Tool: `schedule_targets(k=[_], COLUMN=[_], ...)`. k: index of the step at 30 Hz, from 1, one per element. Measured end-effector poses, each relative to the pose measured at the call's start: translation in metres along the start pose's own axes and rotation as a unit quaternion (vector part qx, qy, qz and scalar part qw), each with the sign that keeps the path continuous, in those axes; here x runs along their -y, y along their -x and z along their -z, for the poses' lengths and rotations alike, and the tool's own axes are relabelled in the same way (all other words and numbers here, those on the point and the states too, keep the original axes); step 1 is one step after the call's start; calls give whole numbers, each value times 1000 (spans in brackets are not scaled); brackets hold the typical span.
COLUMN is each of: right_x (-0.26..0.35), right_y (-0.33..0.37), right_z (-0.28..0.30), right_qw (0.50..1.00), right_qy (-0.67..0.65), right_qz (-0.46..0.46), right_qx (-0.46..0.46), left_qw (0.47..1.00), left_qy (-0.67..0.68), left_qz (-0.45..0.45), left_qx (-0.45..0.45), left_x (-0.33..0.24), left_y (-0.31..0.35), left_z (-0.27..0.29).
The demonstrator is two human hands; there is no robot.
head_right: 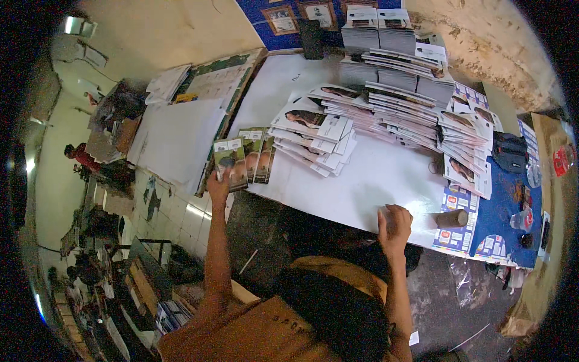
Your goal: The person picks up paper leaflets one at a time from a stack, folds them, and applies a circular adhesive seal to the open edge. The person then places each sealed leaflet onto a separate pile on the table.
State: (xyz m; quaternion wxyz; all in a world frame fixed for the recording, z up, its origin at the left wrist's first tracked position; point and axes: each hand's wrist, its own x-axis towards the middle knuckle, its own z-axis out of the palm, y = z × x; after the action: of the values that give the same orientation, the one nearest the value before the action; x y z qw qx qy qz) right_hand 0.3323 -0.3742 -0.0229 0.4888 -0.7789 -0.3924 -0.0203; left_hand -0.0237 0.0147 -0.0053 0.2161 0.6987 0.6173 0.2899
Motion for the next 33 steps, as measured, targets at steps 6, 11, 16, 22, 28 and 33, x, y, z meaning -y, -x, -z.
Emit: schedule_targets(k=[6, 11, 16, 22, 28, 33], right_x=[2, 67, 104, 114, 103, 104], right_y=[3, -23, -29, -8, -10, -13], right_z=[8, 26, -13, 15, 25, 18], right_qw=[998, 946, 948, 959, 934, 956], right_qy=[-53, -286, -253, -178, -315, -248], right_qz=[-21, 4, -35, 116, -63, -41], right_qx=[9, 155, 188, 190, 155, 151], left_qw=[978, 830, 805, 695, 545, 583], left_qy=[207, 497, 439, 538, 681, 654], left_qz=[-6, -36, -62, -119, 50, 18], left_qx=[-40, 251, 394, 462, 487, 482], left_x=[-38, -138, -174, -203, -199, -195], left_y=[15, 97, 167, 197, 207, 211], left_z=[42, -3, -80, -108, -111, -111])
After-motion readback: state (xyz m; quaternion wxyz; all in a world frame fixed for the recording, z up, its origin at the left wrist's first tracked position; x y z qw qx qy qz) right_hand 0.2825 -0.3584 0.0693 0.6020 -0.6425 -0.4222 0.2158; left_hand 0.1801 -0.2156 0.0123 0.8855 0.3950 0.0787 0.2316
